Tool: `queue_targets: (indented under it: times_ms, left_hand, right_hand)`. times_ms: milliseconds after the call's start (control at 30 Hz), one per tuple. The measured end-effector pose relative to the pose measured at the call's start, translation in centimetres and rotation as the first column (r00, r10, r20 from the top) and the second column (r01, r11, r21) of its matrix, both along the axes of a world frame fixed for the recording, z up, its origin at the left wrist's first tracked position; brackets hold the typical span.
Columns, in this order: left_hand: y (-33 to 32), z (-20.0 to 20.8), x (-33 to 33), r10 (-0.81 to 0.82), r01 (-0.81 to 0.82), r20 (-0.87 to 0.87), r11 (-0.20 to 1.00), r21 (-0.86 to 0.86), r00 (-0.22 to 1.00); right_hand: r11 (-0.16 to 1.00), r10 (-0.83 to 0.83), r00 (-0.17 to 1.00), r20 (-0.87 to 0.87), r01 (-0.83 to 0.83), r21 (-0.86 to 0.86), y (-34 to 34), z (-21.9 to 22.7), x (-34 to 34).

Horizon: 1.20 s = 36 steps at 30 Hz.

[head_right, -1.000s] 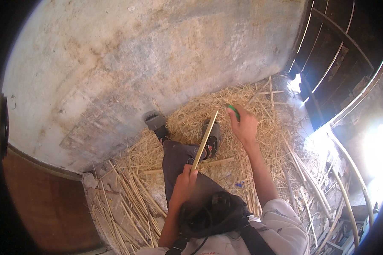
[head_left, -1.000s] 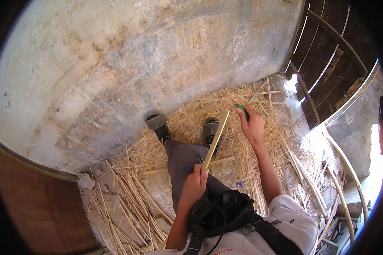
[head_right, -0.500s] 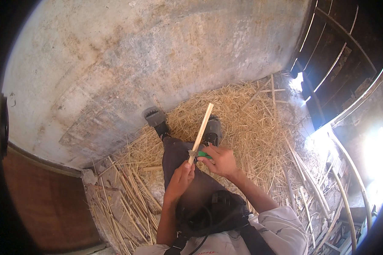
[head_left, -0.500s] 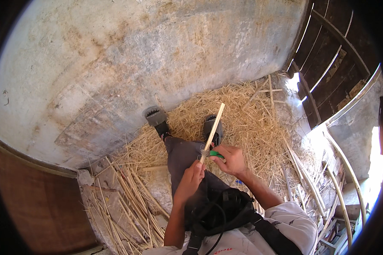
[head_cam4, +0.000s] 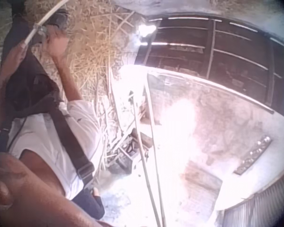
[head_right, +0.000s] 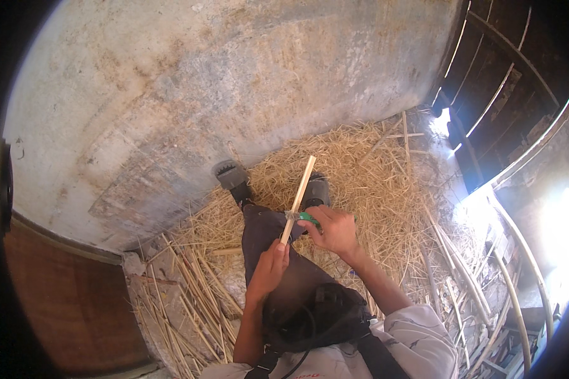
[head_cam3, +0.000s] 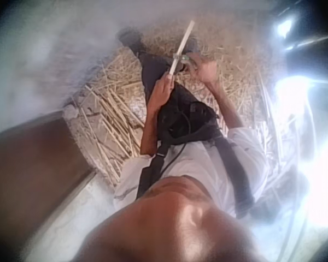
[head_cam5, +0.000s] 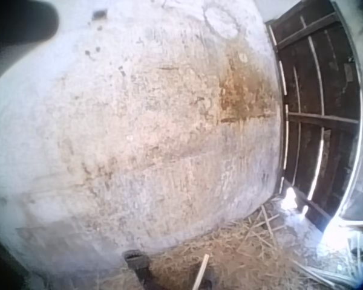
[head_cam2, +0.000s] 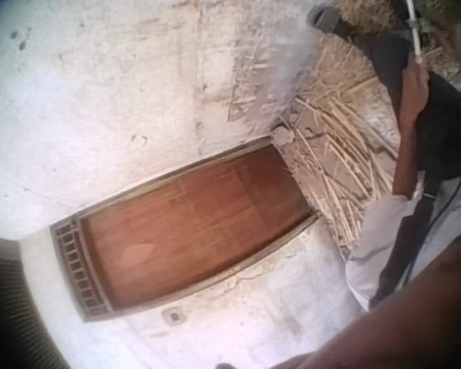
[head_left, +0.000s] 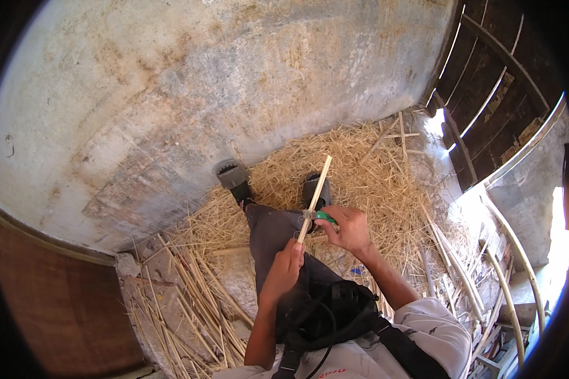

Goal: The person shaves a thin wooden strip using a green utility knife by hand while standing over straw.

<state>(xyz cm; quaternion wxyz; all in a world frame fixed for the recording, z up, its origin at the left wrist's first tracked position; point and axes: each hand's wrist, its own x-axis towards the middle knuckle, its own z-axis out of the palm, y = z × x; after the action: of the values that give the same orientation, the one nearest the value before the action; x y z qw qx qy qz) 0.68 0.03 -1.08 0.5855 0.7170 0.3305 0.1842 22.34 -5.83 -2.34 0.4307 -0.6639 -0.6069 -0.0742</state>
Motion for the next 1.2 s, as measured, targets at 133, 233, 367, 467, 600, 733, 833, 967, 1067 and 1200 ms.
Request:
queue_targets:
  times_ms: [133,233,367,467,600,733,833,967,1067,1200]
  left_hand:
    - [-0.1,-0.2,0.0,0.015,-0.016,0.042,1.0,0.018,0.999]
    - [-0.2,-0.5,-0.2,0.023,-0.024,0.014,0.999,0.03,1.0]
    - [-0.7,-0.1,-0.2,0.0,0.001,-0.005,0.999,0.033,1.0]
    - [-0.7,-0.1,-0.5,0.008,-0.009,0.012,1.0,0.019,1.0]
    - [-0.4,-0.1,-0.3,0.011,-0.009,0.035,0.998,-0.063,0.999]
    - [-0.3,-0.6,-0.6,0.006,0.0,0.043,0.99,-0.144,0.999]
    - [-0.5,0.1,-0.2,0.02,-0.01,0.053,0.983,-0.183,0.998]
    - [-0.5,-0.2,-0.4,0.048,-0.004,0.146,0.959,-0.285,0.988]
    - [-0.3,-0.8,-0.5,0.029,0.013,0.159,0.966,-0.258,0.987]
    - [0.0,-0.7,-0.7,-0.009,0.028,0.11,0.984,-0.176,0.994]
  right_hand:
    - [0.999,-0.006,1.0,-0.004,0.006,0.038,1.1,0.4,1.4]
    - [0.99,-0.132,0.991,-0.027,0.133,0.039,2.2,0.5,3.5]
    - [0.925,-0.377,0.907,-0.186,0.356,-0.137,3.3,1.7,8.7]
    - [0.923,-0.378,0.897,-0.23,0.385,-0.013,3.3,2.1,10.4]
    - [0.966,-0.259,0.922,-0.287,0.242,-0.094,1.4,1.7,8.0]
    - [0.999,0.042,0.982,-0.183,-0.046,-0.019,0.0,1.2,3.1]
    - [0.989,0.144,0.978,-0.15,-0.146,0.0,-0.7,0.0,0.7]
    - [0.982,0.173,0.98,-0.1,-0.18,-0.064,-1.2,-0.3,-1.1]
    - [0.986,0.152,0.985,-0.076,-0.156,-0.049,-1.2,-0.4,-1.5]
    - [0.995,0.104,0.995,-0.006,-0.104,0.005,-0.9,-0.6,-1.3]
